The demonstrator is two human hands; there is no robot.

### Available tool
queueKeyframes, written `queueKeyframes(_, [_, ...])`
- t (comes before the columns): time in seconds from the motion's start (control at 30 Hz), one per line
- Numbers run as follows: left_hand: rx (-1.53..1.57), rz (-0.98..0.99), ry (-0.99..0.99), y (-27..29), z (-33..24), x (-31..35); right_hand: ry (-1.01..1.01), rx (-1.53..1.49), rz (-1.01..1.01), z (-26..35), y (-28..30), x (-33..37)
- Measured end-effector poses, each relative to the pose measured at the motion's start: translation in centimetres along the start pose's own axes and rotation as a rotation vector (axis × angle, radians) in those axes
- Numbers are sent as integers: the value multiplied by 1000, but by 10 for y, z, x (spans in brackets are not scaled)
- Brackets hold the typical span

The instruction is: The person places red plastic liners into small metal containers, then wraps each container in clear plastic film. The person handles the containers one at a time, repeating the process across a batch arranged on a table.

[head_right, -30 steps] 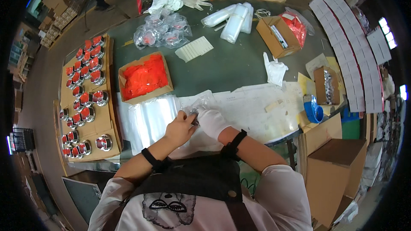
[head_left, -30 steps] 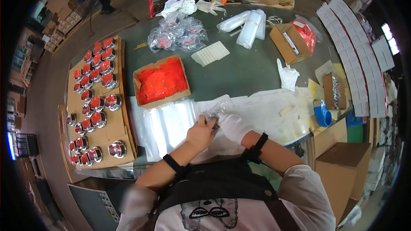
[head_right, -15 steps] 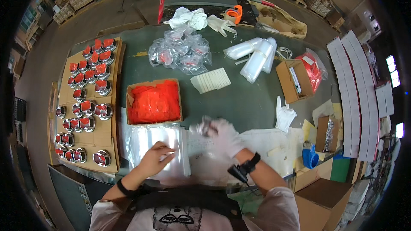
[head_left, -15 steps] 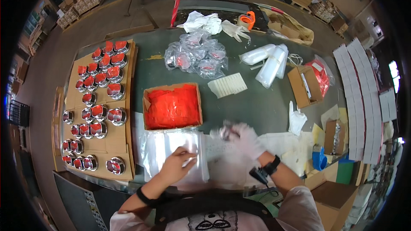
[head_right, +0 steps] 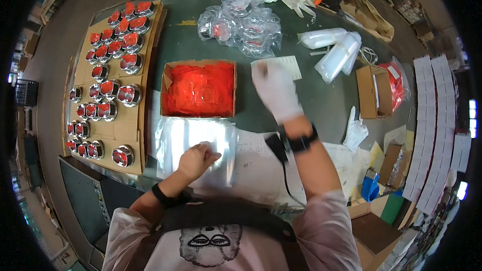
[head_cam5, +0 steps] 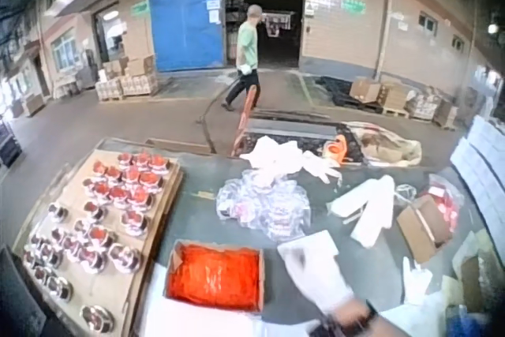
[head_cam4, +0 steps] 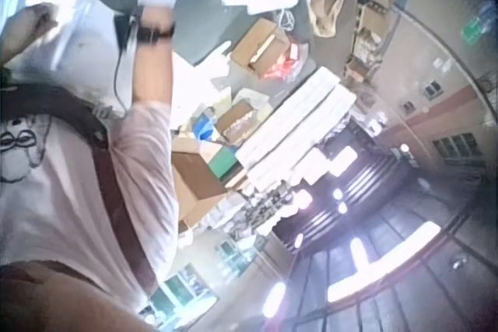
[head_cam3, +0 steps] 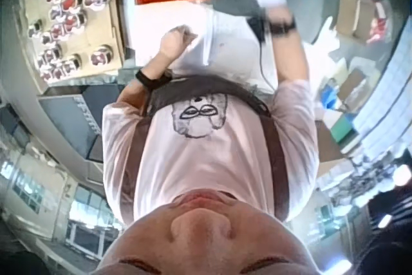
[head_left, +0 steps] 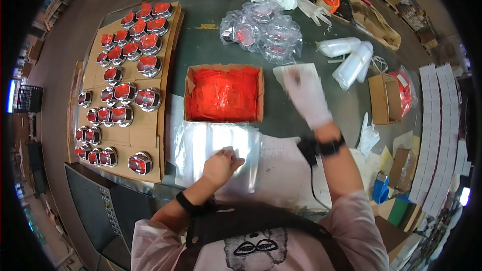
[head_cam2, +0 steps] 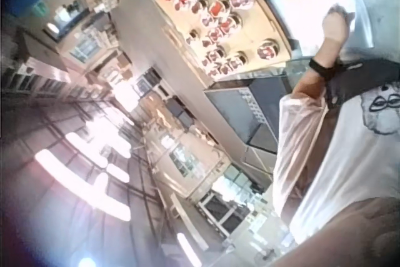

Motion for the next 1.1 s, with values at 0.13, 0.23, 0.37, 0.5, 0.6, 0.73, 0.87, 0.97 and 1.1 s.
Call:
queueKeyframes(0.13, [52, -368, -380, 27, -3, -21, -242, -347, 458, -28, -34, 172])
queueKeyframes(0.23, [-253, -263, -443, 19, -19, -41, -268, -292, 235, -18, -83, 217])
queueKeyframes(0.37, [-468, -19, -236, 20, -38, -46, -328, -222, 37, -4, -106, 228])
queueKeyframes(0.5, [-642, 136, -184, 16, -38, -45, -322, -186, -33, 16, -101, 233])
queueKeyframes(0.6, [-655, 177, -413, 0, -41, -44, -275, -211, -160, -8, -114, 245])
queueKeyframes(0.73, [-361, 222, -800, 15, -25, -27, -203, -229, -63, 6, -86, 263])
queueKeyframes(0.87, [4, 391, -589, 74, -21, -7, -155, -377, 510, 22, -65, 266])
queueKeyframes(0.97, [423, 316, -342, 95, -62, 30, -209, -969, 33, 14, -96, 252])
queueKeyframes(1.1, [720, 123, 67, 68, -42, 28, -172, -629, -132, 74, -84, 210])
Point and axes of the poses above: each hand's wrist, its own x-axis away from the middle knuckle, its own y-axis out of the back of the hand, z = x × y, the point moved 1 cm from there along -x, towards the middle knuckle, and after that the axes turned 6 degrees about y, right-handed, at the moved point
